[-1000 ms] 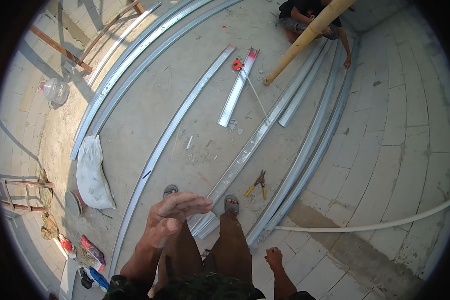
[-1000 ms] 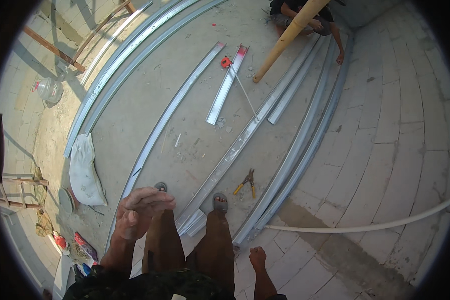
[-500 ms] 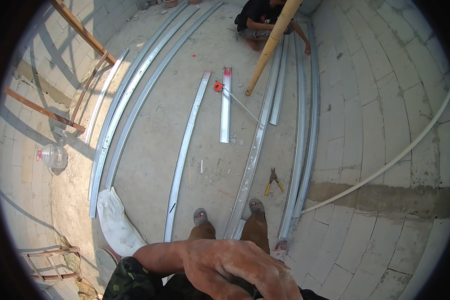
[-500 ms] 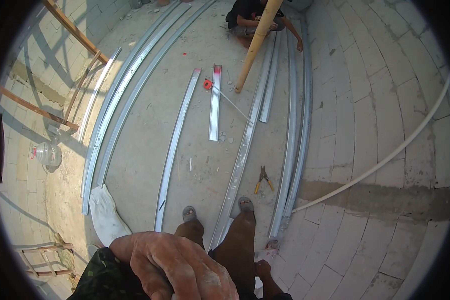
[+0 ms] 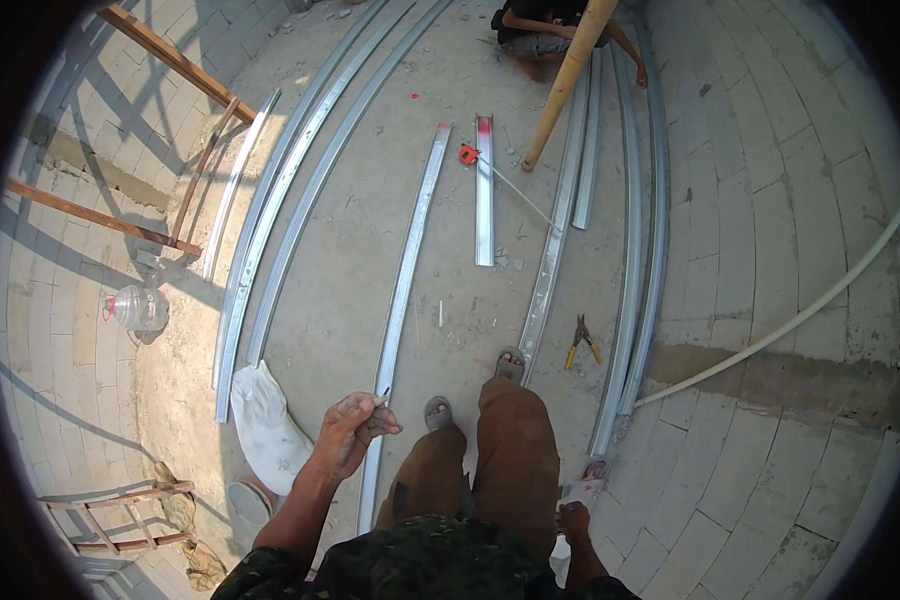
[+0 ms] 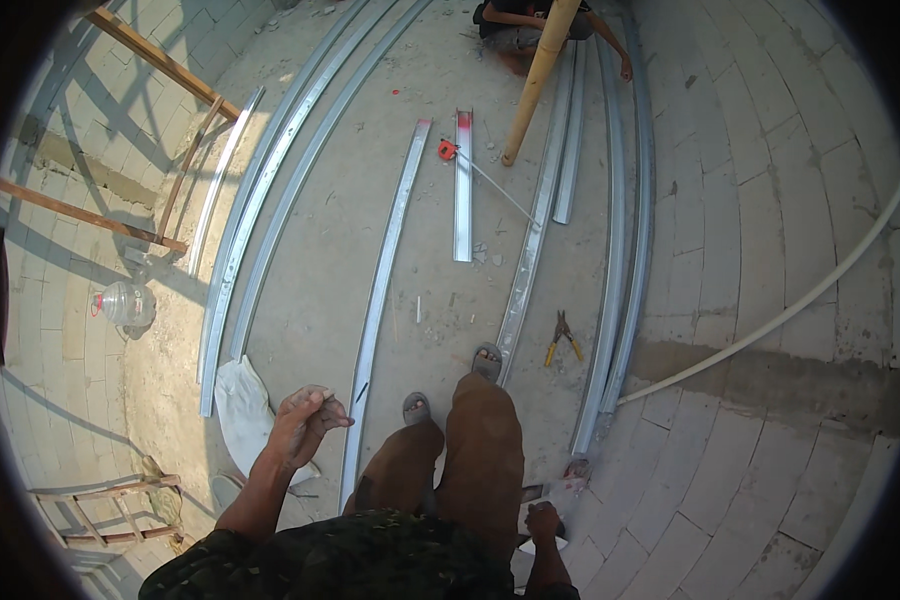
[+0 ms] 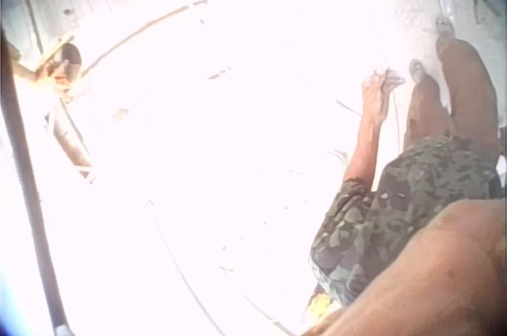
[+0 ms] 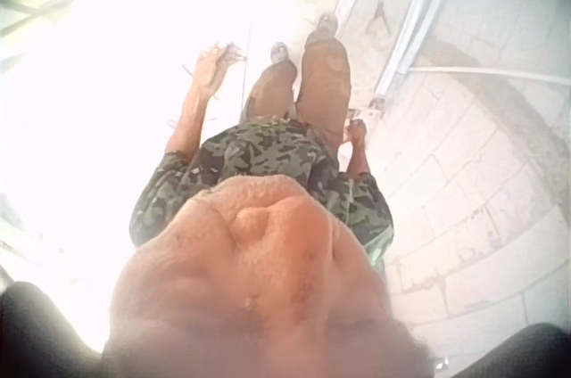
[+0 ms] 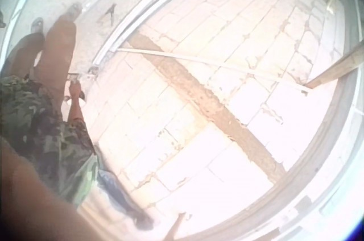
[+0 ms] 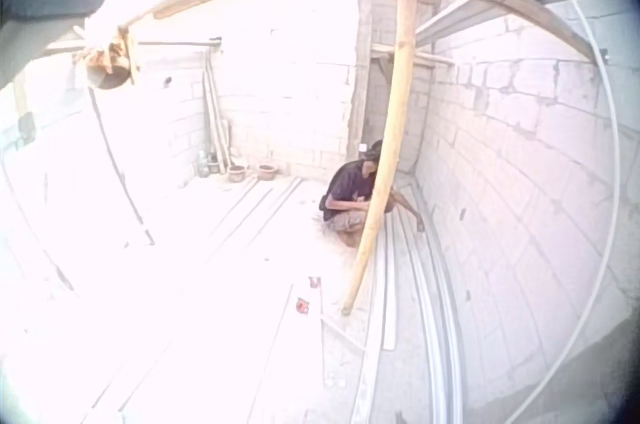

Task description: The person cuts a metal stud using shears and then uses a tape measure to check the length of another stud on the floor.

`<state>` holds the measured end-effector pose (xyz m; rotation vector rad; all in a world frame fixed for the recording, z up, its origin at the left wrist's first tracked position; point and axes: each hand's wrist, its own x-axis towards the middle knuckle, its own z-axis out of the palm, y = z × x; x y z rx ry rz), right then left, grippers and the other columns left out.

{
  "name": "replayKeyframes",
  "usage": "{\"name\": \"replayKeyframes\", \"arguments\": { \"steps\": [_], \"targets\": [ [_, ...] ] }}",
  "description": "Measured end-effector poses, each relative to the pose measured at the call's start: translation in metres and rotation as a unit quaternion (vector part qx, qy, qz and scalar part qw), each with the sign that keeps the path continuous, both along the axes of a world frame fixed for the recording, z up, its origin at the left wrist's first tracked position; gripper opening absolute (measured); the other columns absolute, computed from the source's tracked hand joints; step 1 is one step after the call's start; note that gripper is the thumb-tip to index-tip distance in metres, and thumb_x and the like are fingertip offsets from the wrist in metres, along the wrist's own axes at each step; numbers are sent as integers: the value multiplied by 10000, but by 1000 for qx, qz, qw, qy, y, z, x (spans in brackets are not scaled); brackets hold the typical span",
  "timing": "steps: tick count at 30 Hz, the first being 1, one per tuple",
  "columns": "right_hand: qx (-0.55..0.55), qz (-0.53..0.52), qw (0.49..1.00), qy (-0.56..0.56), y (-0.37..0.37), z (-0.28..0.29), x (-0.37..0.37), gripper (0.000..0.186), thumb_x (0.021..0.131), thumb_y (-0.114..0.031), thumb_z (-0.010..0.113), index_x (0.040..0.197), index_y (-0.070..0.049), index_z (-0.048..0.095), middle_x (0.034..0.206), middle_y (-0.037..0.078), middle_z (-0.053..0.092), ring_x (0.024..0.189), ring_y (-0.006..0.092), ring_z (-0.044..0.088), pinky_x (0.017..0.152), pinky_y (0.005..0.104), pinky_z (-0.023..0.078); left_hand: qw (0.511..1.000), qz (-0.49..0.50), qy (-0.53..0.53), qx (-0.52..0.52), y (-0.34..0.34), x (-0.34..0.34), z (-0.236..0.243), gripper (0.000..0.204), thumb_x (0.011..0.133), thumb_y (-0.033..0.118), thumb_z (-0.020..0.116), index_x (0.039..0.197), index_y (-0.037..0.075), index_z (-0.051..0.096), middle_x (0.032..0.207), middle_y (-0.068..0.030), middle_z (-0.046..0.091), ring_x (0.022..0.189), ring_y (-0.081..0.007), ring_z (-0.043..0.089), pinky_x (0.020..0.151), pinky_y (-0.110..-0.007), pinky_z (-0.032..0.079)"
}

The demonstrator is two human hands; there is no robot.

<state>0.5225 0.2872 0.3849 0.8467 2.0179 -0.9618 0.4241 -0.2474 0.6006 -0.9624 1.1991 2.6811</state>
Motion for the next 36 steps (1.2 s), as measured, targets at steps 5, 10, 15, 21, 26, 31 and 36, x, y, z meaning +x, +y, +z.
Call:
{"name": "replayKeyframes", "arguments": {
  "steps": [5, 10, 15, 21, 26, 31, 36],
  "targets": [
    [21, 357, 916, 184, 51, -60, -18, 154, 814, -133, 597, 876, 7, 587, 713, 138, 615, 586, 242, 646, 459, 363, 514, 987, 104, -123, -18, -10, 27, -42, 246, 927, 282, 606, 952, 38, 591, 822, -129, 673, 752, -219, 676, 734, -366, 563],
    [4, 292, 946, 139, 7, -86, -115, 190, 834, -163, 596, 876, 23, 596, 718, 131, 615, 618, 245, 657, 489, 358, 514, 956, 144, -231, -114, -24, -3, -59, 265, 925, 298, 602, 911, 34, 584, 766, -120, 659, 681, -212, 662, 701, -358, 567],
    [-23, 28, 999, -14, -71, -56, -276, 223, 886, -196, 563, 961, 14, 577, 761, 94, 594, 616, 204, 643, 510, 311, 509, 928, 109, -297, -197, -14, -75, -98, 296, 941, 315, 574, 914, 21, 577, 748, -111, 645, 673, -194, 651, 692, -340, 564],
    [-73, -46, 996, -31, -97, -48, -411, 240, 890, -193, 554, 1031, 1, 549, 824, 95, 600, 640, 202, 647, 522, 308, 515, 926, 65, -292, -231, 23, -173, -141, 317, 966, 302, 531, 935, -11, 574, 789, -107, 647, 737, -173, 644, 723, -304, 543],
    [-97, -96, 989, -50, -132, -59, -486, 264, 903, -231, 554, 1041, -8, 530, 849, 113, 603, 661, 214, 652, 540, 313, 534, 902, -7, -247, -356, 38, -240, -176, 298, 983, 269, 487, 934, -17, 555, 790, -93, 642, 751, -155, 624, 704, -310, 496],
    [-159, -124, 976, -84, -214, -90, -553, 332, 910, -261, 556, 1113, -4, 503, 919, 129, 591, 718, 224, 646, 574, 329, 541, 847, -73, -240, -469, 26, -312, -213, 241, 972, 229, 477, 978, -4, 536, 825, -198, 623, 783, -369, 616, 701, -428, 475],
    [-205, -76, 974, -54, -318, -146, -637, 388, 893, -275, 586, 1146, 4, 493, 934, 118, 583, 719, 207, 625, 573, 313, 518, 838, -77, -237, -486, 3, -376, -281, 223, 960, 216, 494, 998, 0, 531, 896, -212, 619, 856, -418, 592, 755, -483, 454]
  ]
}}
